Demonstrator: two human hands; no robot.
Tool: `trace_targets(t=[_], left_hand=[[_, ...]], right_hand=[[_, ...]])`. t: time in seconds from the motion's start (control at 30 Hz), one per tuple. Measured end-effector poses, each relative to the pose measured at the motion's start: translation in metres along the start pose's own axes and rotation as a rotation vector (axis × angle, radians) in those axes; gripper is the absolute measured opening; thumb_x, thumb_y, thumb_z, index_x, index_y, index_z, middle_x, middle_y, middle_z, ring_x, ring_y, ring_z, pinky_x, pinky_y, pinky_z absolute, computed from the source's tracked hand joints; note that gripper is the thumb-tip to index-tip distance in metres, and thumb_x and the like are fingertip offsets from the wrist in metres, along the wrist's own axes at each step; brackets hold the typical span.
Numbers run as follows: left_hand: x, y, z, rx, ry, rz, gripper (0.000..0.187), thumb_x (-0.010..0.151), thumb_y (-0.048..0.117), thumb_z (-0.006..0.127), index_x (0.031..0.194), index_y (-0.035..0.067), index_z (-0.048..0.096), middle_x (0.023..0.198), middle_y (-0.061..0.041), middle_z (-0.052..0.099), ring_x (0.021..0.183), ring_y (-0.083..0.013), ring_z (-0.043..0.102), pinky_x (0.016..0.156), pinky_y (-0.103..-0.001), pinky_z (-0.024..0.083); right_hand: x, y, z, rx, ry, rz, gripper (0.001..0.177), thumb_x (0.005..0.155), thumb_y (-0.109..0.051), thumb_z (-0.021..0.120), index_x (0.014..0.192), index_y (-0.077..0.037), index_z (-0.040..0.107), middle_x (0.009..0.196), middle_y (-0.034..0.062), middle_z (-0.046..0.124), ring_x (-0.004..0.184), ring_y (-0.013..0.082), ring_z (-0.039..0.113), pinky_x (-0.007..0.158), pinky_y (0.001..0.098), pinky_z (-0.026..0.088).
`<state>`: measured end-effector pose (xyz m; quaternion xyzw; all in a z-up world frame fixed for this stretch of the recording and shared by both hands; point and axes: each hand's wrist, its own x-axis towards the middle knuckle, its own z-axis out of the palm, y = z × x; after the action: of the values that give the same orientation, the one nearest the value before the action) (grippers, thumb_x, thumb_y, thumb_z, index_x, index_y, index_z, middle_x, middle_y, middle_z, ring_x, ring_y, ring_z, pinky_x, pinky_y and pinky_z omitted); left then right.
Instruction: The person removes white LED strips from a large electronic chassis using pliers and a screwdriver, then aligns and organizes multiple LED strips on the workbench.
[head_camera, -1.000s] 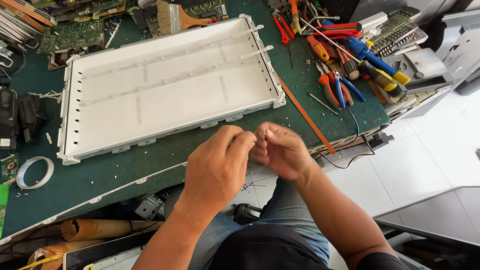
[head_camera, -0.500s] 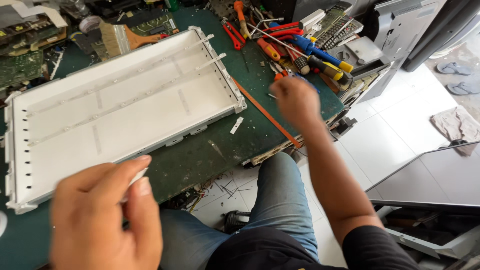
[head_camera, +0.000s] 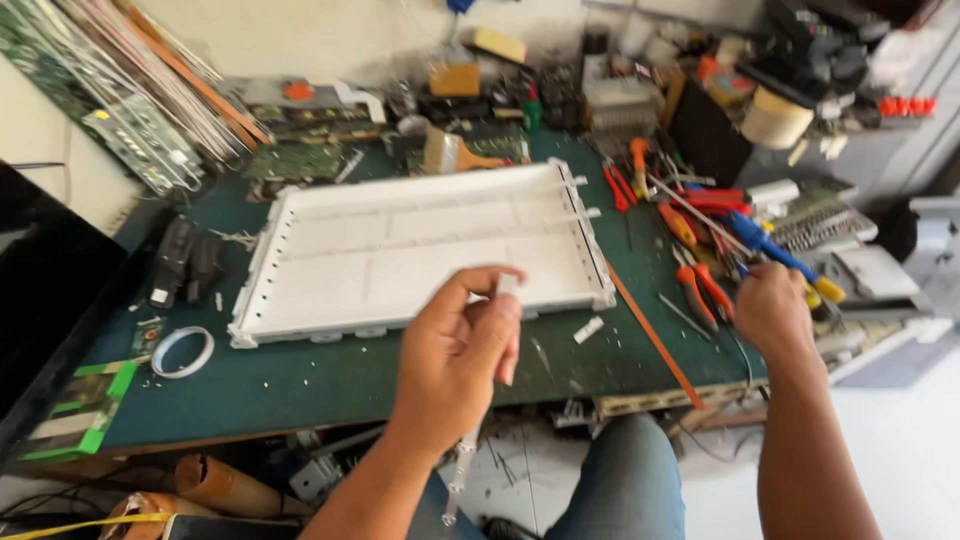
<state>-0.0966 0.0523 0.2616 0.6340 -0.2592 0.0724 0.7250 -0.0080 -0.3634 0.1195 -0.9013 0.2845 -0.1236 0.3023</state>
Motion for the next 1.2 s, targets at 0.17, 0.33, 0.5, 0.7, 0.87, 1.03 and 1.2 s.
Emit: trace_targets(t=[0.17,0.33,0.5,0.7,0.87,1.03,1.2], left_hand=[[0.003,-0.013,0.005,-0.009,0.044,0.016,0.024,0.106,0.017,0.060,0.118,0.000,0.070,0.066,-0.008,0.062,0.051,-0.0132,0.061,0.050,-0.028,0.061],[0.005,-0.028,0.004,0.039,0.071,0.045,0.018,0.104,0.012,0.063,0.117,0.006,0.074,0.085,-0.004,0.061,0.054,-0.0130,0.062,0.043,-0.024,0.058],[-0.003,-0.052,0.005,0.022,0.047,-0.088,0.016,0.102,0.013,0.065,0.114,0.008,0.075,0.105,-0.008,0.076,0.059,-0.0123,0.064,0.042,-0.024,0.060],[0.002,-0.039,0.006,0.007,0.060,0.050,0.017,0.101,0.001,0.066,0.114,-0.002,0.077,0.085,-0.013,0.070,0.052,-0.0155,0.068,0.042,-0.030,0.066],[0.008,-0.002,0.001,0.084,-0.003,0.043,0.018,0.098,0.003,0.068,0.112,-0.001,0.078,0.086,-0.012,0.069,0.053,-0.0167,0.069,0.040,-0.031,0.068],[-0.010,-0.063,0.003,0.075,-0.065,-0.131,0.017,0.096,0.002,0.070,0.110,-0.003,0.080,0.081,-0.013,0.067,0.054,-0.0211,0.072,0.042,-0.036,0.069],[-0.044,-0.137,0.008,-0.079,-0.002,-0.268,0.019,0.095,-0.001,0.075,0.112,-0.006,0.079,0.083,-0.014,0.066,0.058,-0.0225,0.073,0.046,-0.036,0.069]], right_hand=[[-0.052,-0.013,-0.011,0.759,0.088,-0.073,0.032,0.122,-0.030,0.054,0.111,-0.001,0.062,0.080,0.0080,0.052,0.065,0.0174,0.047,0.062,0.0349,0.039],[-0.107,-0.010,0.016,1.261,-0.248,-0.200,0.035,0.119,-0.022,0.050,0.096,0.001,0.063,0.105,0.0189,0.067,0.100,0.0323,0.069,0.075,0.0413,0.059],[-0.177,-0.051,0.026,1.703,-0.901,-0.283,0.038,0.113,-0.024,0.049,0.085,0.000,0.057,0.121,0.0342,0.069,0.119,0.0649,0.066,0.098,0.0856,0.050],[-0.194,-0.081,0.028,1.270,-0.512,-0.707,0.041,0.109,-0.022,0.054,0.081,0.007,0.059,0.109,0.0389,0.072,0.094,0.0434,0.078,0.083,0.0489,0.060],[-0.197,-0.102,0.003,1.223,-0.497,-0.744,0.041,0.108,-0.025,0.056,0.085,0.008,0.066,0.107,0.0370,0.075,0.097,0.0409,0.079,0.084,0.0491,0.060],[-0.199,-0.094,0.028,1.127,-0.526,-0.676,0.041,0.109,-0.025,0.059,0.082,0.005,0.069,0.099,0.0265,0.079,0.091,0.0301,0.075,0.084,0.0410,0.058],[-0.220,-0.065,0.055,0.938,-0.527,-0.489,0.034,0.109,-0.020,0.060,0.087,0.002,0.074,0.095,0.0204,0.079,0.089,0.0259,0.072,0.083,0.0386,0.056]])
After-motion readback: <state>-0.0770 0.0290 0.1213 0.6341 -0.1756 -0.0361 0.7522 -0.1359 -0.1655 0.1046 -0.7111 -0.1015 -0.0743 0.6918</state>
